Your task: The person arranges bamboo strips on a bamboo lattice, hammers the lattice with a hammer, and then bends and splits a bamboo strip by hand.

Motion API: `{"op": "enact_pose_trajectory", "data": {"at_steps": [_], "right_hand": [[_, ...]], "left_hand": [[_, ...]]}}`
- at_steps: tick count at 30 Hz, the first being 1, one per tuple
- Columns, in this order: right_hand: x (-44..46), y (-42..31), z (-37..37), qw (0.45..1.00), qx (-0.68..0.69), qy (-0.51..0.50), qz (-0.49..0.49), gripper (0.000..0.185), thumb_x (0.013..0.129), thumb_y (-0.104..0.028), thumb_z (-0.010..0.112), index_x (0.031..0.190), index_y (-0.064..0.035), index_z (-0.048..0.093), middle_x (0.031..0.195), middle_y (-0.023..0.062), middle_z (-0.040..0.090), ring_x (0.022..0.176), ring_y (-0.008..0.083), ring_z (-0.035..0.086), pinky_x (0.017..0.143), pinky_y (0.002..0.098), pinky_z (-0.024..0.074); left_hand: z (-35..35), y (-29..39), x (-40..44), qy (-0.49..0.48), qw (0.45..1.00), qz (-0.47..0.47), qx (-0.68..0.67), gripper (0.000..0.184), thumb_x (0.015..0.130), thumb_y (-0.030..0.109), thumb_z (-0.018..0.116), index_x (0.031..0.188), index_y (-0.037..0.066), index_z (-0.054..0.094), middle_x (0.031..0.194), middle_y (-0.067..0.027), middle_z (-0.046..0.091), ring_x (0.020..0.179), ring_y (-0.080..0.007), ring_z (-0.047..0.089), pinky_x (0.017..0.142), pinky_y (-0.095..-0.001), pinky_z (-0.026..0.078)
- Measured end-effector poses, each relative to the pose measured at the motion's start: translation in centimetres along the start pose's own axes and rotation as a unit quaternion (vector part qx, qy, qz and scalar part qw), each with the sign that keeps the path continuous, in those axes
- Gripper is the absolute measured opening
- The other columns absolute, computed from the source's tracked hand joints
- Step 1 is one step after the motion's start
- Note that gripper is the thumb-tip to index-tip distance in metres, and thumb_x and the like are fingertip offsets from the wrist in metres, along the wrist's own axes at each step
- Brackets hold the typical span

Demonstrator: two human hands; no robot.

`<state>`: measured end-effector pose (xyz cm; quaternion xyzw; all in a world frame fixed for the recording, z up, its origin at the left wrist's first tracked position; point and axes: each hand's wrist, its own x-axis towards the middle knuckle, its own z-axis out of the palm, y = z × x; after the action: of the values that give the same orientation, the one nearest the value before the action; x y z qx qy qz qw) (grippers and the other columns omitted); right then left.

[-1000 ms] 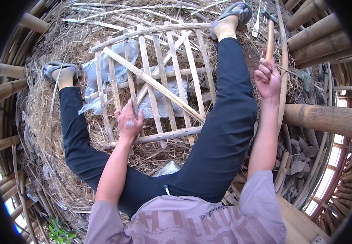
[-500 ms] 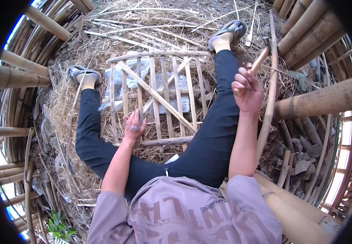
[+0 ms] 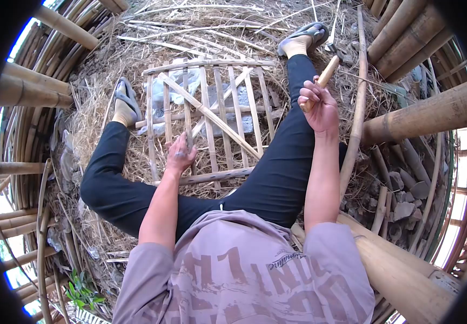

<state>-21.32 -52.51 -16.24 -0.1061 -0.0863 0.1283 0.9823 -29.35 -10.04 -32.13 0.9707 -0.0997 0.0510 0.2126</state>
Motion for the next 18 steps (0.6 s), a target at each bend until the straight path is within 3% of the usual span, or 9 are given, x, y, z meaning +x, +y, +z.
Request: {"op": "enact_pose_trajectory", "data": {"at_steps": [4,7,10,14,17,18], "right_hand": [[0.3,0.6,0.0,1.000,-0.024,0.016,-0.001,0.014,0.102,-0.009,0.038,0.111,-0.0050,0.048,0.081,0.0009,0.037,0.073,0.0110,0.043,0.078,0.0344,0.0451],[0.5,0.8,0.1,0.999,-0.005,0.026,0.017,0.010,0.101,-0.008,0.041,0.110,-0.0092,0.047,0.082,0.0009,0.040,0.072,0.0111,0.046,0.078,0.0368,0.0480],[0.6,1.6,0.2,0.999,-0.017,0.035,0.022,0.008,0.101,-0.008,0.041,0.107,-0.0095,0.046,0.081,0.0010,0.041,0.073,0.0119,0.047,0.078,0.0372,0.0477],[0.1,3.1,4.1,0.996,-0.081,0.049,-0.002,0.016,0.101,-0.008,0.038,0.111,-0.0015,0.048,0.080,0.0011,0.037,0.072,0.0105,0.042,0.076,0.0317,0.0420],[-0.6,2.2,8.5,0.996,0.035,-0.066,0.047,0.015,0.101,-0.009,0.039,0.109,-0.0058,0.051,0.080,0.0000,0.039,0.071,0.0099,0.043,0.075,0.0334,0.0454],[-1.3,2.3,10.7,0.997,-0.001,-0.066,0.035,0.018,0.101,-0.010,0.039,0.112,-0.0039,0.053,0.080,-0.0006,0.037,0.070,0.0094,0.041,0.072,0.0320,0.0443]], "left_hand": [[-1.1,1.2,0.5,-0.026,0.998,-0.064,0.001,0.056,0.076,0.027,0.065,0.123,-0.001,0.050,0.102,-0.0199,0.067,0.098,-0.0314,0.064,0.091,-0.0459,0.037],[0.0,0.0,0.6,-0.016,0.997,-0.062,-0.049,0.058,0.075,0.028,0.065,0.123,0.000,0.050,0.102,-0.0198,0.067,0.097,-0.0302,0.064,0.092,-0.0441,0.035],[-1.5,0.5,1.2,-0.025,0.997,-0.068,-0.032,0.056,0.075,0.026,0.065,0.122,-0.003,0.050,0.101,-0.0216,0.067,0.097,-0.0333,0.064,0.093,-0.0436,0.040],[-2.7,0.5,1.0,-0.035,0.997,-0.053,-0.041,0.057,0.077,0.028,0.064,0.122,-0.003,0.051,0.110,-0.0221,0.064,0.102,-0.0330,0.063,0.098,-0.0433,0.037],[-1.5,-1.1,-0.1,-0.041,0.999,-0.027,-0.009,0.057,0.079,0.032,0.062,0.122,-0.003,0.051,0.115,-0.0206,0.062,0.104,-0.0323,0.062,0.101,-0.0464,0.035],[-1.1,-1.6,-0.7,-0.038,0.999,-0.021,0.005,0.058,0.079,0.033,0.061,0.122,-0.003,0.051,0.115,-0.0200,0.062,0.104,-0.0320,0.062,0.100,-0.0475,0.034]]}}
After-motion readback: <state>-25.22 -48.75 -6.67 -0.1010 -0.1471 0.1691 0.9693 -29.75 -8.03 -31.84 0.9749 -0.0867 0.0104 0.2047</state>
